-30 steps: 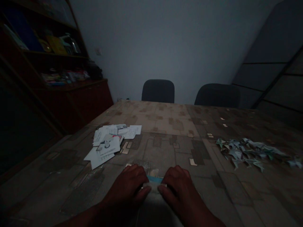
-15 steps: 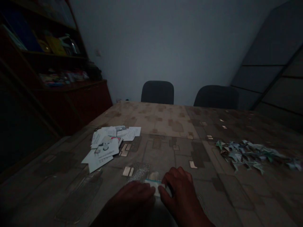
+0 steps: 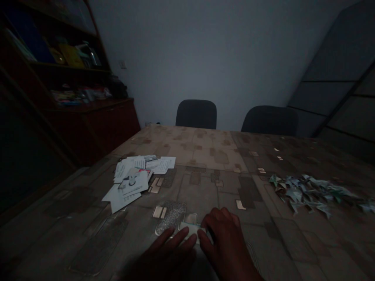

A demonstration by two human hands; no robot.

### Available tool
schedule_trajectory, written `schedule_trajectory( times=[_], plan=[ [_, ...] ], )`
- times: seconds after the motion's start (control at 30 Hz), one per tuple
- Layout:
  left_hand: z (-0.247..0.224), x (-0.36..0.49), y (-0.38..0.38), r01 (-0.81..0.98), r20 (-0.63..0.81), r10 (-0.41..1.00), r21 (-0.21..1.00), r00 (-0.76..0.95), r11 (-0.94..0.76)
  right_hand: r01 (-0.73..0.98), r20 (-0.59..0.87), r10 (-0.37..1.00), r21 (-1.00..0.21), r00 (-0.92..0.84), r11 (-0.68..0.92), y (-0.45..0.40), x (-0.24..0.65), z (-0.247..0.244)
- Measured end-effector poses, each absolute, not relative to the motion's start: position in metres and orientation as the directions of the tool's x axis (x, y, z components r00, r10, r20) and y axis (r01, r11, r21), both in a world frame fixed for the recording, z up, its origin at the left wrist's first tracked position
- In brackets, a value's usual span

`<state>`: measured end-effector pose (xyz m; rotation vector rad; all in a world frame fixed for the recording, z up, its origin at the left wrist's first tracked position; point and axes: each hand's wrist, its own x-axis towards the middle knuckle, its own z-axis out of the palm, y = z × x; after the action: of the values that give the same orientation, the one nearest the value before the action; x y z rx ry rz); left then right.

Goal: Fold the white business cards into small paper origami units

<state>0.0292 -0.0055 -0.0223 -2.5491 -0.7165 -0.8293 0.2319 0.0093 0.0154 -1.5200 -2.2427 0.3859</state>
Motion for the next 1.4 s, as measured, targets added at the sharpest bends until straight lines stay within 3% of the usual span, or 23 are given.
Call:
schedule_trajectory(
  times=[0.67, 1.03, 1.13, 1.23, 1.4],
  plan=[
    [-0.025, 0.025, -0.006, 0.584, 0.583, 0.36, -0.251, 0.728, -0.772, 0.83, 0.223, 0.923, -0.407, -0.315, 0.382, 0.009, 0.231, 0.013],
    [-0.024, 0.035, 0.0, 0.627, 0.711, 0.386, -0.099, 0.588, -0.773, 0.853, 0.115, 0.961, -0.443, -0.251, 0.276, 0.015, 0.237, 0.025],
    [-0.029, 0.034, 0.002, 0.611, 0.692, 0.375, -0.121, 0.617, -0.782, 0.789, 0.224, 0.908, -0.45, -0.354, 0.418, 0.01, 0.246, 0.031],
    [-0.033, 0.034, 0.003, 0.599, 0.674, 0.366, -0.144, 0.642, -0.787, 0.691, 0.299, 0.782, -0.366, -0.547, 0.623, 0.001, 0.247, 0.031],
    [-0.03, 0.035, 0.005, 0.617, 0.749, 0.335, -0.124, 0.572, -0.777, 0.622, 0.42, 0.633, -0.184, -0.65, 0.761, -0.006, 0.244, 0.018]
  ],
)
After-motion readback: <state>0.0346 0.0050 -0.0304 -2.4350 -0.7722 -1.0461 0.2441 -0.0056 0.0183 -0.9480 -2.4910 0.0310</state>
